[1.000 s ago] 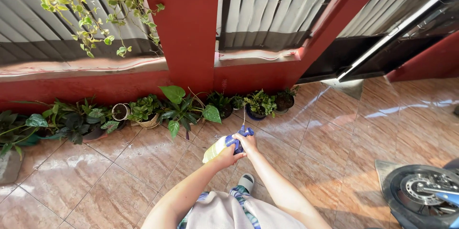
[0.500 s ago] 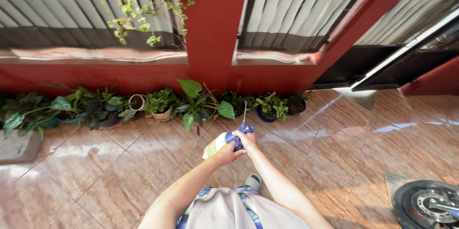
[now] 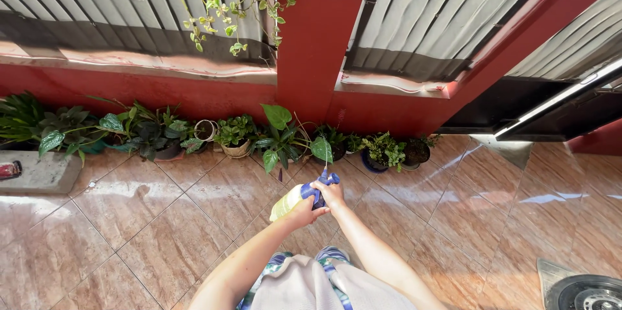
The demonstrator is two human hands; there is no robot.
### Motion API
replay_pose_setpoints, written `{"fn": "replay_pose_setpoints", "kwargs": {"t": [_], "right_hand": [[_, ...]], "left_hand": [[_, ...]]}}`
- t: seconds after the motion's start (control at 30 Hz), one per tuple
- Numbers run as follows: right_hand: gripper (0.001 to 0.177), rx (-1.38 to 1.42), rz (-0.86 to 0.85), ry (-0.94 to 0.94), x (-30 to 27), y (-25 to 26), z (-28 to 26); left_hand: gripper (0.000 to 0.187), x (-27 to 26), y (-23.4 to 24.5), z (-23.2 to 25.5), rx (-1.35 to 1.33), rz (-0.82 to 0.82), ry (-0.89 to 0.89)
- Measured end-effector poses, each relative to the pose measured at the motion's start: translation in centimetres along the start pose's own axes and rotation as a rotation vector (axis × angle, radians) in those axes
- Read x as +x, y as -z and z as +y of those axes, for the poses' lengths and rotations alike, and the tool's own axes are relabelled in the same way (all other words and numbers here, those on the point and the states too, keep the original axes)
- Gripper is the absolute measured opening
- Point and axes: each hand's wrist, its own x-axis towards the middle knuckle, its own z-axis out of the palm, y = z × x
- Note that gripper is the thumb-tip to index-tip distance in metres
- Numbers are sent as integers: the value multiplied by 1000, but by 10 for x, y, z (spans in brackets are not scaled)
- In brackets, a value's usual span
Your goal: The person uses a handheld yellow spray bottle to mist several potted plants arranged along a tiled balcony. They move along the row, spraying each plant in turn, and briefly reach up to spray a hanging plant.
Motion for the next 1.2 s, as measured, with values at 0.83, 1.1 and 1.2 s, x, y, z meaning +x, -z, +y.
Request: {"fn": "replay_pose_setpoints", "kwargs": {"t": [0.83,1.1,1.2], "right_hand": [[55,-67,-31,-115,-10,65,45],[56,-84,-51,-95,-9,81,40],[56,-97,-50,-64,-10,92,24]], "left_hand": [[46,-5,-71,25,-19,-58,74],[44,3,-81,29,-19,-51,81],[45,3,-76,54,-24,-27,58]]}}
